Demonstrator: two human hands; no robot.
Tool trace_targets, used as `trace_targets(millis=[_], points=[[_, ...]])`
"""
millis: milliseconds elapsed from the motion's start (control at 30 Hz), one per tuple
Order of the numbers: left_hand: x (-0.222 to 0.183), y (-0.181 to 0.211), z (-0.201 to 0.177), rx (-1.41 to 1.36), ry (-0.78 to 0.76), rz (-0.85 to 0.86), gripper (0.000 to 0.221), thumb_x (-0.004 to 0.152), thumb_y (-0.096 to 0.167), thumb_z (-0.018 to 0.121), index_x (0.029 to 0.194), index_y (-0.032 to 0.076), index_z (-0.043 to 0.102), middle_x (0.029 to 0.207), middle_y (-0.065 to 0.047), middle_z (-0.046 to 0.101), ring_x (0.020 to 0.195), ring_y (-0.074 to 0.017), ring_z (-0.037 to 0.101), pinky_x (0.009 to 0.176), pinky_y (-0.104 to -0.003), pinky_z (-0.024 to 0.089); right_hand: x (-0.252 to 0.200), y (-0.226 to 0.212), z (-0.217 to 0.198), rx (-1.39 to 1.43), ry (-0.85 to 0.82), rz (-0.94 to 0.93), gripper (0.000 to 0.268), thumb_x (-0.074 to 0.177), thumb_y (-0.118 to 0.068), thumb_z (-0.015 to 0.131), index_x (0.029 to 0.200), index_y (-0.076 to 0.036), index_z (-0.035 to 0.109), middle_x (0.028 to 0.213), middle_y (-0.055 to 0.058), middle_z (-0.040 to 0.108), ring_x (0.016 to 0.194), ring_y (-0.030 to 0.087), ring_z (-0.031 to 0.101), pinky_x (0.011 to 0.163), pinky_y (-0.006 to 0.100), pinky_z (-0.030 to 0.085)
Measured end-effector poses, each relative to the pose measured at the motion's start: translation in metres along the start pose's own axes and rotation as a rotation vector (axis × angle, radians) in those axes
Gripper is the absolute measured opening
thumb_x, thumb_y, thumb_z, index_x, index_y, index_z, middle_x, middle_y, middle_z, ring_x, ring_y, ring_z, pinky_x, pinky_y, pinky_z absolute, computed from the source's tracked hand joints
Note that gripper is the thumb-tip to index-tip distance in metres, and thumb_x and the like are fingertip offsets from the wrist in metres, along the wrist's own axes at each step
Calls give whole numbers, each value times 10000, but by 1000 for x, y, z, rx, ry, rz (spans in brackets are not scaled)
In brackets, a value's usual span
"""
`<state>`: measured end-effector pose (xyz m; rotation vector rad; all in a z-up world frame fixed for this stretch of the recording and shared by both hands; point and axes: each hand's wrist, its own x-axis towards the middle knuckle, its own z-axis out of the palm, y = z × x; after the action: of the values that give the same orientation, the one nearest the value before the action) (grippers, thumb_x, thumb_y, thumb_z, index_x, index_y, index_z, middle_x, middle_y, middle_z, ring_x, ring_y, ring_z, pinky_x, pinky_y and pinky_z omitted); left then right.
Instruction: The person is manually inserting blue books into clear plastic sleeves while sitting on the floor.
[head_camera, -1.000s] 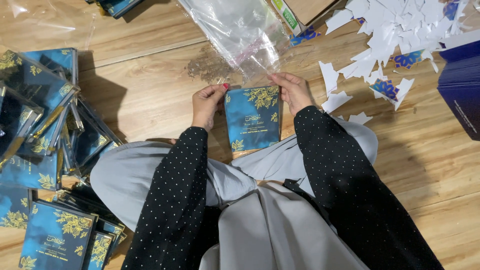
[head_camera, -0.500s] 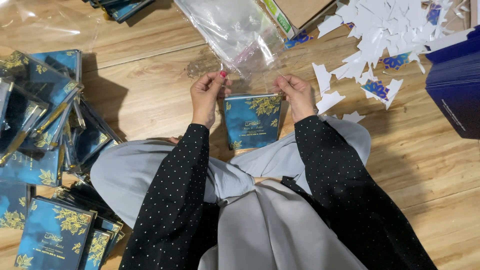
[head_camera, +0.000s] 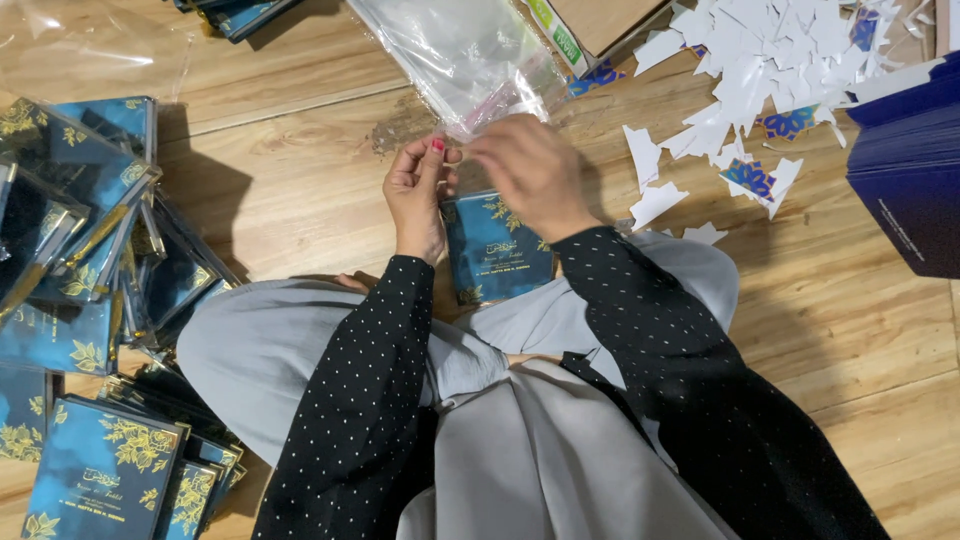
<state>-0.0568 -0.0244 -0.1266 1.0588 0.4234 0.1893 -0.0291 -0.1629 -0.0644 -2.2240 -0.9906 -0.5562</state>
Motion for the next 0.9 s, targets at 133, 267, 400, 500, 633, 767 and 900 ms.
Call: trace_targets(millis=[133,267,400,500,633,767,900], points=[[-8,2,4,-27,48,29,182,852,195,605,965,53,611,753,-57,656,563,-76,604,473,-143,525,19,-10,19,-135,17,-106,132,890,-196,548,898,-96,633,837,26,568,848,193,561,674,291,452],[-14,14,9,-69,95,23,158,853,182,604,967,74,626,765,-41,656,640,-91,629,534,-202,570,36,-18,13,-237,22,-164,109,879,-175,562,850,-94,628,770,15,546,785,172,544,615,273,435],[-21,17,9,-183,55,71,72,838,97,603,901,67,623,852,-54,638,759,-141,630,573,-285,558,46,-22,1,-342,-37,-282,62,861,-88,564,816,-58,594,741,32,543,702,200,486,563,290,353],[-26,22,13,-91,76,90,87,823,147,629,887,91,649,800,-16,640,716,-66,582,590,-233,546,49,-23,3,-466,-36,-315,112,804,-50,563,710,-103,532,668,18,470,648,179,452,540,273,334],[-28,22,14,-90,64,112,85,831,151,624,885,90,647,786,-6,624,690,-56,551,575,-221,519,48,-16,6,-526,-67,-331,113,725,-79,587,697,-114,484,674,22,456,657,178,441,548,268,347],[-27,27,19,-167,-13,109,84,840,111,604,900,60,633,888,-93,654,783,-169,649,638,-317,594,46,-9,1,-192,-93,-77,24,794,-71,563,790,-75,540,729,44,511,703,171,486,566,263,404],[-25,30,18,-210,-4,-6,102,857,110,561,924,47,606,891,-165,663,810,-251,672,674,-312,580,47,5,-21,410,99,550,246,757,140,509,865,-81,530,848,32,521,762,120,487,660,191,447]])
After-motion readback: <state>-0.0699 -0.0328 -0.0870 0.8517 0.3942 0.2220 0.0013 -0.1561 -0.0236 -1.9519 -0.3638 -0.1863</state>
